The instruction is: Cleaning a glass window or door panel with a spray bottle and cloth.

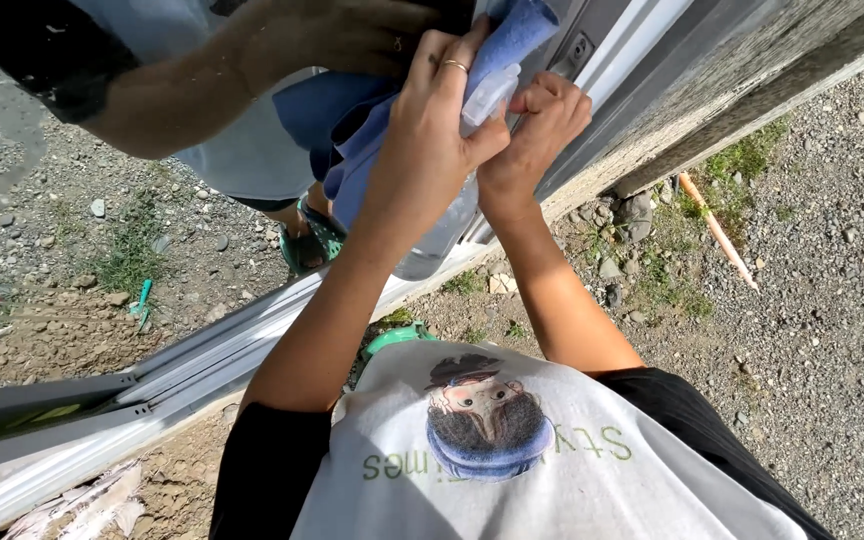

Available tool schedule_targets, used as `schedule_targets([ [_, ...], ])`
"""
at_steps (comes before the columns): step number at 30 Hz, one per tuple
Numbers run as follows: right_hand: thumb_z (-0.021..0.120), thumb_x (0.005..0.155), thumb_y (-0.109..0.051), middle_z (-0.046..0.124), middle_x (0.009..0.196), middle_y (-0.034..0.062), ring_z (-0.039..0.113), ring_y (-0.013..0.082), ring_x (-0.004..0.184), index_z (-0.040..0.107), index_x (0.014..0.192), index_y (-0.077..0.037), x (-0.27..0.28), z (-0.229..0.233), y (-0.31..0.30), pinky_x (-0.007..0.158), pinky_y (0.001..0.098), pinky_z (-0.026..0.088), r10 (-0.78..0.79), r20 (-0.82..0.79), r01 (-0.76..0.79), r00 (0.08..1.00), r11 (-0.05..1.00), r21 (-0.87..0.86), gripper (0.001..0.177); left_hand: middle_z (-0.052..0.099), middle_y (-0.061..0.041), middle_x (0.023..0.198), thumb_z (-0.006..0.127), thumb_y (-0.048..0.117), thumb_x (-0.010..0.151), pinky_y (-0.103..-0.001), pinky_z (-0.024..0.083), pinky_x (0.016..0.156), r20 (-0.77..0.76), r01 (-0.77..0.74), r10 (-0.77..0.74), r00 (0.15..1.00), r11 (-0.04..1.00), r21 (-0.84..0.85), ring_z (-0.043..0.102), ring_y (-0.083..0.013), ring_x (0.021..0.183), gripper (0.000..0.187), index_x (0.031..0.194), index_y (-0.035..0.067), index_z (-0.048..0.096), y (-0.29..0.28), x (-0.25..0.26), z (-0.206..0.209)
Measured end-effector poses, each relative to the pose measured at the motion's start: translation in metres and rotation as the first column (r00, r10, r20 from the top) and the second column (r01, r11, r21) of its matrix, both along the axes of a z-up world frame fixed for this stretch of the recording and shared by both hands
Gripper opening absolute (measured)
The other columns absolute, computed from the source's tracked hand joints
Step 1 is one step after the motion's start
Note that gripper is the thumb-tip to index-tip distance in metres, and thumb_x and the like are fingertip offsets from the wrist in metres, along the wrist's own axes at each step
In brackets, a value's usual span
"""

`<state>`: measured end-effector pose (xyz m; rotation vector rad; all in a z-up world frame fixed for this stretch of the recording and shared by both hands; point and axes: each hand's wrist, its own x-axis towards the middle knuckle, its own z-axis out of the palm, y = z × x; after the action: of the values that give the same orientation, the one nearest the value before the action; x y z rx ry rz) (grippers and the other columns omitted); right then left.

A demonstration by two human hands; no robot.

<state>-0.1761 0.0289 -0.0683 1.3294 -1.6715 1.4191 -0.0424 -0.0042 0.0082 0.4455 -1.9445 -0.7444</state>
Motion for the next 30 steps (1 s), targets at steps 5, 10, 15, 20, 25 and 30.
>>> schedule_targets([
  [5,0.071,0.096,-0.015,0.052,0.116,0.0130,0.049,0.0307,0.113,0.047,0.106,-0.010,-0.015,0.003,0.003,0.102,0.0447,0.036,-0.082,-0.035,0.081,0.996,0.996,-0.025,0.026,0.053,-0.015,0.130,0.078,0.015,0.098,-0.040,0.054,0.092,-0.011,-0.029,0.029,1.000,0.999,-0.032,0.066,-0.0321,0.106,0.062,0.150,0.004,0.045,-0.003,-0.016,-0.005],
  [10,0.071,0.089,-0.017,0.051,0.111,0.0146,0.047,0.0323,0.109,0.046,0.104,-0.007,-0.006,0.012,-0.003,0.099,0.0456,0.034,-0.025,0.032,0.026,0.999,0.999,-0.045,0.031,0.053,-0.016,0.133,0.076,0.011,0.098,-0.040,0.055,0.097,-0.028,0.009,-0.010,1.000,0.999,-0.045,0.066,-0.0332,0.113,0.062,0.151,0.003,0.045,-0.002,-0.005,0.001],
  [15,0.075,0.088,-0.016,0.050,0.107,0.0116,0.052,0.0319,0.116,0.048,0.105,-0.006,-0.003,0.030,0.018,0.104,0.0453,0.039,0.117,-0.050,-0.115,0.992,0.993,0.042,0.034,0.055,-0.013,0.131,0.076,0.011,0.099,-0.037,0.056,0.096,-0.091,0.022,-0.023,0.996,1.000,-0.016,0.065,-0.0334,0.114,0.050,0.140,0.004,0.047,0.005,0.007,-0.001],
  [20,0.063,0.106,-0.014,0.055,0.128,0.0062,0.056,0.0159,0.112,0.047,0.147,-0.001,0.018,0.065,0.055,0.103,0.0295,0.047,0.723,0.569,-0.815,0.392,0.560,-0.150,0.046,0.055,-0.011,0.128,0.074,0.019,0.107,-0.034,0.057,0.097,-0.205,-0.036,0.048,0.978,0.997,0.064,0.067,-0.0276,0.113,0.048,0.142,0.007,0.044,0.029,0.028,0.022],
  [25,0.074,0.093,-0.006,0.042,0.157,0.0141,0.049,0.0228,0.143,0.014,0.162,-0.006,0.066,0.116,0.054,0.123,0.0360,0.041,0.828,0.389,-0.915,0.404,0.365,0.173,0.092,0.048,-0.012,0.139,0.072,0.020,0.110,-0.034,0.049,0.105,-0.269,-0.301,0.291,0.918,0.954,0.003,0.057,-0.0284,0.122,0.051,0.145,0.008,0.038,0.033,0.051,0.027],
  [30,0.082,0.106,-0.006,0.034,0.162,0.0089,0.044,0.0173,0.147,0.012,0.167,-0.009,0.096,0.086,0.025,0.124,0.0324,0.036,0.876,0.256,-0.910,0.408,0.369,0.187,0.093,0.043,-0.010,0.144,0.080,0.032,0.108,-0.033,0.047,0.110,-0.229,-0.506,0.482,0.846,0.861,-0.055,0.053,-0.0260,0.129,0.065,0.149,0.009,0.036,0.041,0.093,0.027],
])
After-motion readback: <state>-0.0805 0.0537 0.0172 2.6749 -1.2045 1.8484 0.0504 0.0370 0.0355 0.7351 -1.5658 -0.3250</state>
